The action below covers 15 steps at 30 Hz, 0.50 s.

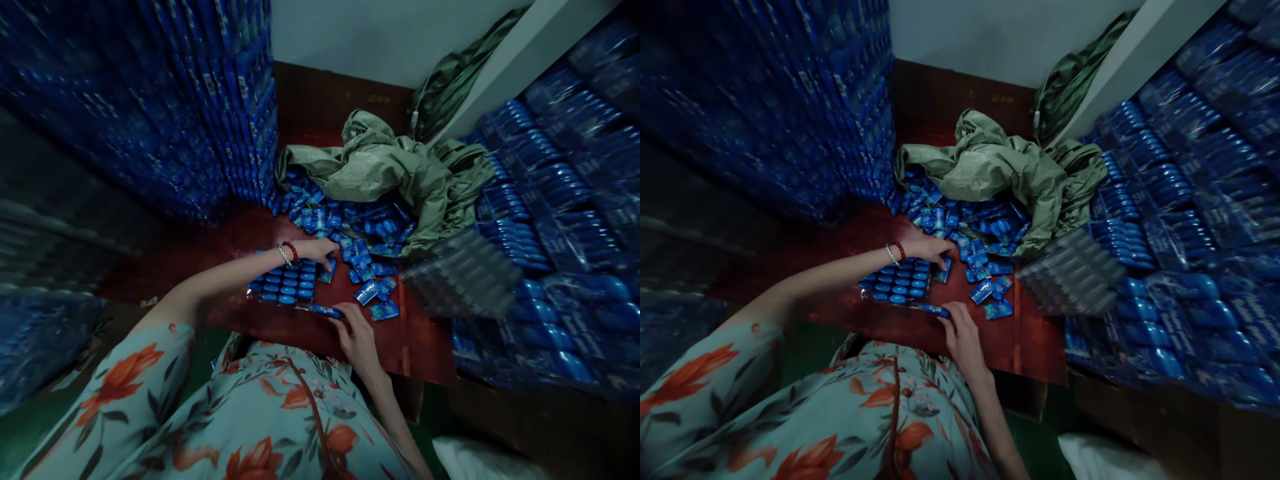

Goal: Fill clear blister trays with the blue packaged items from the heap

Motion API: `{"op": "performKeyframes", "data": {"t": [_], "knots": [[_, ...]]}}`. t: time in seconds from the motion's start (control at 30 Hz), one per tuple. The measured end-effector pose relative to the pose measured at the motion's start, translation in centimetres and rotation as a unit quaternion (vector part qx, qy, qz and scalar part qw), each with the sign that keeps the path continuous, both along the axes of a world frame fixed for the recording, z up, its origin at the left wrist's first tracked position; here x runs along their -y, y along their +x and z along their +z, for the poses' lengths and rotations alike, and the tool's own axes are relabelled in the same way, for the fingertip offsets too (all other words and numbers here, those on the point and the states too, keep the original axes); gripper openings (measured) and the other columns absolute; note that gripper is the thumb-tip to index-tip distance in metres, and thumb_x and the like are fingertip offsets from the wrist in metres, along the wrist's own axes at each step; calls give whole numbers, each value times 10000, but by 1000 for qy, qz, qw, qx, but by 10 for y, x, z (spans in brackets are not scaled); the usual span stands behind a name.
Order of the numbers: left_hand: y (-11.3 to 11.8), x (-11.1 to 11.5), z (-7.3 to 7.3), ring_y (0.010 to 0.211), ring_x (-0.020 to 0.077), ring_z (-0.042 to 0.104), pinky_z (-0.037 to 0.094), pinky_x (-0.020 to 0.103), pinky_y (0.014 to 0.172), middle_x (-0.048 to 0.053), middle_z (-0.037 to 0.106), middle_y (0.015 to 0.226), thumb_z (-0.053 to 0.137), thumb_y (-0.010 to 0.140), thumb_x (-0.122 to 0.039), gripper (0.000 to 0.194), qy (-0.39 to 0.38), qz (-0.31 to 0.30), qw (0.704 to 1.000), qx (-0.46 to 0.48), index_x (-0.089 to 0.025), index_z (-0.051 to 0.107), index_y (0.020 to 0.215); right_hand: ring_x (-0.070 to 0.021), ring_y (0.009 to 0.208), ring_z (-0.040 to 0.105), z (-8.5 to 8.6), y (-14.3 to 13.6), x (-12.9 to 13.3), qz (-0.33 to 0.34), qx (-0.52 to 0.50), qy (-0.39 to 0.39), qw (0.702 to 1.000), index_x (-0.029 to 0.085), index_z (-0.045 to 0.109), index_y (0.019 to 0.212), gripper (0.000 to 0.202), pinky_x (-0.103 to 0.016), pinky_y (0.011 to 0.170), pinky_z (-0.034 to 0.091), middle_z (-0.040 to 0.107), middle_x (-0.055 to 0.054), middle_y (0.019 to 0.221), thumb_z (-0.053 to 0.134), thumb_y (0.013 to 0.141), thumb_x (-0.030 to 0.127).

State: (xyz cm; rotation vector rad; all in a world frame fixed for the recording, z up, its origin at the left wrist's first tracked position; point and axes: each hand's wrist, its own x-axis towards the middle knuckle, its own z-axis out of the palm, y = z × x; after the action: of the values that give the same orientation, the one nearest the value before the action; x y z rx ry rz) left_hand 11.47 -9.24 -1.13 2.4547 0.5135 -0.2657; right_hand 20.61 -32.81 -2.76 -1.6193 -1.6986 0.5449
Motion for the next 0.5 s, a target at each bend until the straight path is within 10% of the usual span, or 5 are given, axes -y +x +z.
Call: {"op": "performKeyframes", "data": {"t": [0.2,0.37,0.5], "knots": [[-45,12,39,860,159,558,412,235,743,69,609,975,575,787,-93,227,50,90,976,190,-121,546,1010,-192,903,592,2,-19,-25,138,187,-27,972,188,563,1159,369,-308,779,516,601,-92,1012,396,856,59],[-143,64,79,846,141,564,434,235,767,40,602,933,572,856,-243,161,79,228,923,300,-148,565,987,-206,931,573,17,-26,-40,197,323,-61,924,203,574,1157,462,-323,828,487,614,-88,1014,384,799,-19],[-218,119,73,756,134,566,439,224,671,20,599,850,565,863,-295,179,74,331,909,242,-157,575,976,-216,955,570,30,-34,-49,223,342,-60,911,217,589,1099,395,-341,862,458,620,-83,1016,369,839,17]]}}
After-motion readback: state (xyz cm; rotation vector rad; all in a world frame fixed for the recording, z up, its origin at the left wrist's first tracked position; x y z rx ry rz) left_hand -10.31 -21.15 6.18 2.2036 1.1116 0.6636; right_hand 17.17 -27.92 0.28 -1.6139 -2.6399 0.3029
